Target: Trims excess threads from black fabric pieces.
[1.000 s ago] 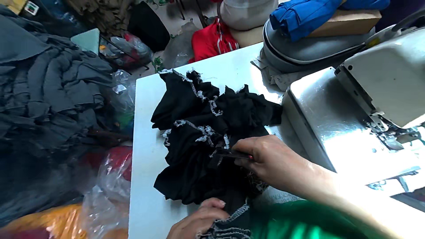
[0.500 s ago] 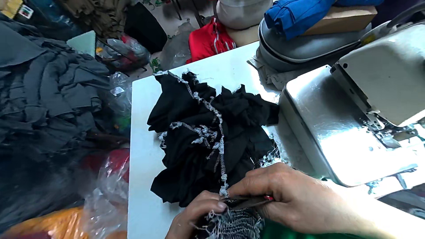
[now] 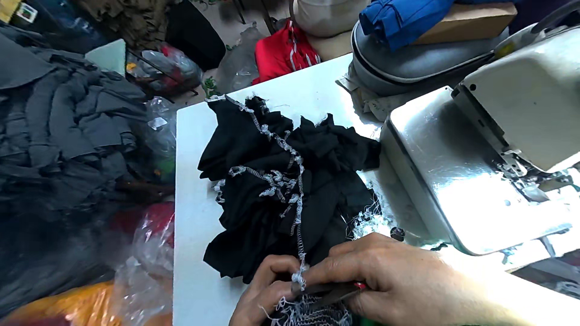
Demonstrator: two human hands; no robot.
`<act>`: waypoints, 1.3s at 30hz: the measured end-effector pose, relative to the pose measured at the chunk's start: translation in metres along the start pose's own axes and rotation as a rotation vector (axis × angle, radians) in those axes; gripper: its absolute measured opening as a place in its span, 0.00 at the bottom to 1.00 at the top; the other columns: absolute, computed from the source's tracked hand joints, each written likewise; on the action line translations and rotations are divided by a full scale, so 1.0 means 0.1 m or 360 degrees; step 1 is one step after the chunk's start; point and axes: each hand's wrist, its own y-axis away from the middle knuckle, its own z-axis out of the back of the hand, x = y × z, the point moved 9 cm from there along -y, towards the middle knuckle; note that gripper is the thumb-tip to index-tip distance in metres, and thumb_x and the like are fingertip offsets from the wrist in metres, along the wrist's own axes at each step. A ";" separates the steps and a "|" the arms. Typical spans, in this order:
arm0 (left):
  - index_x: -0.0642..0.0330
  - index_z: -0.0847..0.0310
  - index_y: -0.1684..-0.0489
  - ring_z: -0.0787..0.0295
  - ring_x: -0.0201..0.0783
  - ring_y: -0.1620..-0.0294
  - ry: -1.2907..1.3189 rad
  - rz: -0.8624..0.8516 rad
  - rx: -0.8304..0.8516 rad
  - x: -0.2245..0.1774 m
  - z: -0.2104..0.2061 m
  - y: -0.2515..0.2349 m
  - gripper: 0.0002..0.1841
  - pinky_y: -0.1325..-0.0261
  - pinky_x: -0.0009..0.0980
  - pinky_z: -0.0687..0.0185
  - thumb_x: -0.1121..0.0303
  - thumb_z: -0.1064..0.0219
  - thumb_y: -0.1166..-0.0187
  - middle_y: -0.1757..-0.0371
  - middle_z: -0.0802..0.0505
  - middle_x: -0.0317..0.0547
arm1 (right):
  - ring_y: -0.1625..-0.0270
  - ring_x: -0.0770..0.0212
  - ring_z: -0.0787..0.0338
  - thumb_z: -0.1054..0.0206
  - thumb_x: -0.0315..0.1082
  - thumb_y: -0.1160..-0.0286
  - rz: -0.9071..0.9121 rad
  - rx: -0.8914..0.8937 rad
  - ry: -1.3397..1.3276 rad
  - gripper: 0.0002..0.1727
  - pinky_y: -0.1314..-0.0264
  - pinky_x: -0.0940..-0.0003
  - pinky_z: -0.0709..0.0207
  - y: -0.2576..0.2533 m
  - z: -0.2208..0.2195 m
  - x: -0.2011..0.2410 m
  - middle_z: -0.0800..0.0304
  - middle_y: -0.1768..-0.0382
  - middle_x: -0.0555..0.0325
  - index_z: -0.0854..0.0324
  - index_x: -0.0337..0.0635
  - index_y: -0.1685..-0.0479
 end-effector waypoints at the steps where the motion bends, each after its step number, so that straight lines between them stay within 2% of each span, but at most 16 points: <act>1: 0.32 0.14 0.40 0.31 0.14 0.24 -0.0033 -0.0043 -0.0010 -0.01 0.01 -0.01 0.19 0.22 0.16 0.35 0.40 0.31 0.24 0.29 0.20 0.09 | 0.40 0.52 0.09 0.41 0.21 0.24 -0.0034 -0.0024 -0.0003 0.21 0.36 0.54 0.20 0.01 0.02 -0.02 0.07 0.45 0.43 0.15 0.35 0.33; 2: 0.32 0.14 0.40 0.32 0.18 0.19 -0.0055 -0.0081 -0.0012 -0.02 0.02 -0.01 0.19 0.17 0.21 0.37 0.40 0.33 0.23 0.26 0.20 0.11 | 0.41 0.54 0.09 0.41 0.22 0.22 -0.0065 -0.0062 0.0009 0.20 0.37 0.56 0.20 0.03 0.05 -0.05 0.07 0.44 0.45 0.15 0.36 0.33; 4: 0.36 0.13 0.39 0.31 0.21 0.18 0.0003 -0.0069 -0.0018 -0.03 0.02 0.00 0.19 0.15 0.25 0.36 0.42 0.33 0.21 0.27 0.16 0.14 | 0.46 0.60 0.08 0.41 0.26 0.19 -0.0151 -0.0165 0.0078 0.18 0.41 0.62 0.18 0.08 0.14 -0.12 0.06 0.48 0.49 0.14 0.38 0.36; 6: 0.39 0.13 0.38 0.25 0.19 0.22 0.0052 0.0011 -0.0049 -0.01 0.03 0.04 0.20 0.17 0.24 0.34 0.43 0.33 0.21 0.31 0.12 0.15 | 0.57 0.68 0.11 0.40 0.29 0.18 -0.0204 -0.0318 0.0181 0.16 0.52 0.71 0.19 0.17 0.25 -0.17 0.07 0.55 0.54 0.12 0.40 0.39; 8: 0.35 0.14 0.35 0.23 0.14 0.27 0.0031 0.0040 -0.0107 -0.01 0.04 0.06 0.20 0.19 0.22 0.33 0.43 0.34 0.20 0.34 0.11 0.10 | 0.64 0.79 0.16 0.39 0.34 0.19 -0.0220 -0.0538 0.0388 0.14 0.61 0.84 0.23 0.30 0.37 -0.25 0.08 0.61 0.65 0.10 0.47 0.43; 10: 0.31 0.15 0.32 0.23 0.09 0.28 0.0051 0.0053 -0.0148 -0.04 0.04 0.07 0.20 0.20 0.18 0.33 0.44 0.34 0.21 0.33 0.12 0.05 | 0.69 0.86 0.20 0.38 0.39 0.21 -0.0251 -0.0760 0.0503 0.13 0.68 0.91 0.27 0.43 0.48 -0.31 0.10 0.65 0.73 0.08 0.52 0.47; 13: 0.32 0.15 0.33 0.24 0.10 0.28 0.0050 0.0008 -0.0145 -0.04 0.05 0.08 0.20 0.20 0.18 0.33 0.44 0.34 0.20 0.33 0.13 0.06 | 0.73 0.87 0.24 0.43 0.49 0.13 -0.0274 -0.0757 0.0276 0.19 0.72 0.92 0.29 0.53 0.47 -0.29 0.14 0.68 0.72 0.10 0.48 0.48; 15: 0.34 0.14 0.35 0.24 0.12 0.27 0.0028 -0.0020 -0.0160 -0.02 0.06 0.11 0.19 0.19 0.20 0.32 0.43 0.34 0.20 0.33 0.12 0.08 | 0.76 0.81 0.25 0.52 0.59 0.10 -0.0296 -0.0517 -0.0052 0.31 0.74 0.85 0.30 0.53 0.27 -0.25 0.17 0.74 0.66 0.13 0.43 0.45; 16: 0.35 0.13 0.36 0.24 0.13 0.26 0.0031 -0.0022 -0.0172 -0.02 0.07 0.12 0.19 0.19 0.21 0.32 0.43 0.34 0.20 0.33 0.12 0.09 | 0.76 0.77 0.24 0.55 0.61 0.11 -0.0332 -0.0382 -0.0226 0.35 0.73 0.80 0.30 0.52 0.14 -0.22 0.18 0.74 0.62 0.14 0.39 0.43; 18: 0.34 0.14 0.34 0.24 0.12 0.26 0.0018 -0.0024 -0.0169 -0.04 0.07 0.10 0.20 0.19 0.20 0.32 0.44 0.34 0.20 0.32 0.12 0.09 | 0.73 0.73 0.25 0.60 0.54 0.06 -0.0444 -0.0158 -0.0483 0.33 0.68 0.75 0.30 0.51 -0.08 -0.20 0.20 0.73 0.60 0.16 0.35 0.41; 20: 0.35 0.14 0.33 0.23 0.12 0.26 0.0015 -0.0027 -0.0170 -0.05 0.07 0.09 0.20 0.20 0.19 0.31 0.44 0.34 0.20 0.33 0.11 0.09 | 0.71 0.69 0.24 0.60 0.46 0.05 -0.0562 -0.0052 -0.0545 0.29 0.63 0.70 0.28 0.50 -0.18 -0.23 0.20 0.72 0.59 0.16 0.34 0.41; 22: 0.35 0.14 0.34 0.23 0.13 0.27 0.0015 -0.0029 -0.0175 -0.05 0.07 0.09 0.20 0.20 0.20 0.32 0.43 0.34 0.20 0.33 0.11 0.09 | 0.73 0.69 0.25 0.59 0.46 0.05 -0.0645 -0.0044 -0.0542 0.28 0.64 0.69 0.29 0.51 -0.21 -0.29 0.21 0.74 0.61 0.16 0.35 0.41; 26: 0.35 0.13 0.36 0.23 0.13 0.27 0.0052 -0.0026 -0.0167 -0.03 0.06 0.10 0.19 0.19 0.20 0.33 0.45 0.34 0.20 0.34 0.11 0.09 | 0.77 0.73 0.29 0.59 0.48 0.05 -0.0718 -0.0105 -0.0574 0.28 0.71 0.73 0.33 0.52 -0.21 -0.37 0.25 0.77 0.66 0.17 0.38 0.41; 32: 0.41 0.14 0.38 0.23 0.14 0.27 0.0007 -0.0084 -0.0073 -0.04 -0.02 0.10 0.17 0.17 0.23 0.36 0.47 0.34 0.18 0.36 0.10 0.13 | 0.78 0.76 0.31 0.53 0.47 0.07 -0.0691 -0.0166 -0.0632 0.24 0.72 0.77 0.36 0.46 -0.20 -0.40 0.27 0.78 0.67 0.17 0.37 0.46; 35: 0.43 0.14 0.38 0.24 0.14 0.27 -0.0011 -0.0097 -0.0048 -0.06 -0.04 0.08 0.18 0.16 0.22 0.38 0.47 0.34 0.18 0.36 0.10 0.13 | 0.80 0.81 0.32 0.50 0.45 0.08 -0.0583 -0.0322 -0.0644 0.21 0.76 0.83 0.38 0.45 -0.14 -0.41 0.29 0.80 0.72 0.15 0.39 0.52; 39: 0.46 0.15 0.39 0.25 0.14 0.25 -0.0086 -0.0120 -0.0015 -0.08 -0.06 0.05 0.19 0.15 0.23 0.40 0.47 0.36 0.17 0.35 0.11 0.16 | 0.81 0.86 0.35 0.49 0.45 0.08 -0.0553 -0.0529 -0.0702 0.20 0.78 0.88 0.41 0.49 -0.10 -0.46 0.31 0.81 0.77 0.16 0.41 0.53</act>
